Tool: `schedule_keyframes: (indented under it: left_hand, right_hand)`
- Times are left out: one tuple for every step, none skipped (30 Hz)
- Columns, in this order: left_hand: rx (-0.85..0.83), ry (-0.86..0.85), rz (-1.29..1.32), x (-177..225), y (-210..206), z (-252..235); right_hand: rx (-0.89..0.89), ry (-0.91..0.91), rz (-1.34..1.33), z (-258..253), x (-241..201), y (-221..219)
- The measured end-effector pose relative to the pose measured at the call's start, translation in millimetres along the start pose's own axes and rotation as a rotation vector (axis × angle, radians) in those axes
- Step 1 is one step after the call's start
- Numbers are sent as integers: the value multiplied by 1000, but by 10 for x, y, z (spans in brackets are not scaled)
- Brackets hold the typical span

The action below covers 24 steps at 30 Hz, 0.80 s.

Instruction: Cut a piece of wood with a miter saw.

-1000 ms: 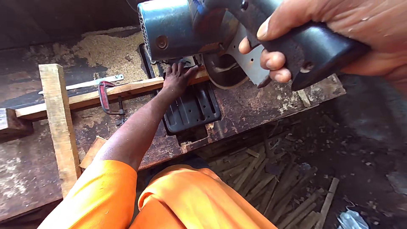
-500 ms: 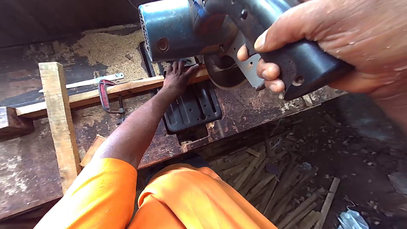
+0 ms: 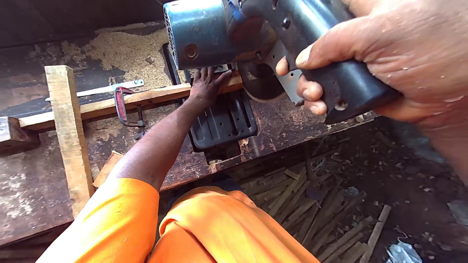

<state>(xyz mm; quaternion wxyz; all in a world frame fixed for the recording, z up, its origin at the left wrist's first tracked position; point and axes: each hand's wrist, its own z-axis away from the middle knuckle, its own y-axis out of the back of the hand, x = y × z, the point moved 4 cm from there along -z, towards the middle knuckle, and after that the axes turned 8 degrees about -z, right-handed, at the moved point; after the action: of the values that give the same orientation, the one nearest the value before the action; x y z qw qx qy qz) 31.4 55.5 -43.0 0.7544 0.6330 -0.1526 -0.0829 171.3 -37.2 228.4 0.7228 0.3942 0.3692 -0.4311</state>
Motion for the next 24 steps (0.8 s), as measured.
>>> schedule_keyframes:
  left_hand:
    - [-2, 0, 0, -1, -6, -2]
    - [-3, 0, 2, 0, -10, -3]
    - [-1, 0, 5, 2, -12, -2]
    - [0, -1, 4, 3, -12, -3]
    - [1, -2, 4, 6, -9, -1]
    - [2, -1, 5, 9, -6, 5]
    - [-3, 0, 5, 11, -4, 9]
    - [-5, 0, 4, 8, -1, 7]
    - [-6, -3, 1, 6, 5, 6]
    - [-7, -5, -2, 7, 7, 6]
    - [-7, -6, -9, 10, 1, 7]
    - [-6, -5, -13, 10, -5, 6]
    - [-5, -2, -11, 10, -8, 4]
    - [-1, -1, -4, 9, -10, 3]
    - [-4, 1, 2, 9, -7, 4]
    - [-9, 0, 4, 10, -3, 9]
    - [-12, 2, 3, 11, 0, 13]
    - [-13, 3, 3, 10, -2, 12]
    - [-14, 4, 1, 8, -5, 5]
    - [-16, 5, 4, 7, -8, 4]
    - [-21, 5, 11, 7, -6, 5]
    - [-23, 5, 17, 8, -6, 4]
    - [-24, 4, 19, 8, -7, 1]
    - [-22, 3, 19, 6, -16, -2]
  right_hand:
    - [-3, -1, -5, 6, 11, -8]
    - [-14, -2, -12, 13, 21, -15]
    - [-23, -2, -17, 17, 29, -23]
    - [-26, 3, -16, 20, 33, -32]
    - [-24, 8, -16, 24, 40, -38]
    - [-21, 17, -13, 26, 48, -40]
    - [-16, 23, -9, 30, 55, -43]
    - [-12, 28, -5, 31, 59, -45]
    - [-11, 30, 2, 32, 62, -45]
    - [-11, 31, 6, 34, 68, -46]
    - [-8, 32, 6, 37, 78, -48]
    - [-4, 36, 2, 41, 87, -52]
    - [3, 39, -2, 46, 95, -55]
    - [5, 37, 0, 49, 102, -58]
    - [9, 33, 2, 51, 111, -58]
    - [10, 31, 1, 53, 119, -59]
    - [10, 33, 0, 57, 128, -62]
    - [5, 36, -2, 64, 133, -67]
    - [5, 41, -4, 70, 139, -69]
    - [10, 44, -6, 74, 150, -68]
    - [10, 46, -6, 77, 160, -66]
    - [11, 46, 1, 81, 170, -67]
    - [14, 42, 15, 81, 177, -67]
    - [12, 43, 20, 83, 184, -70]
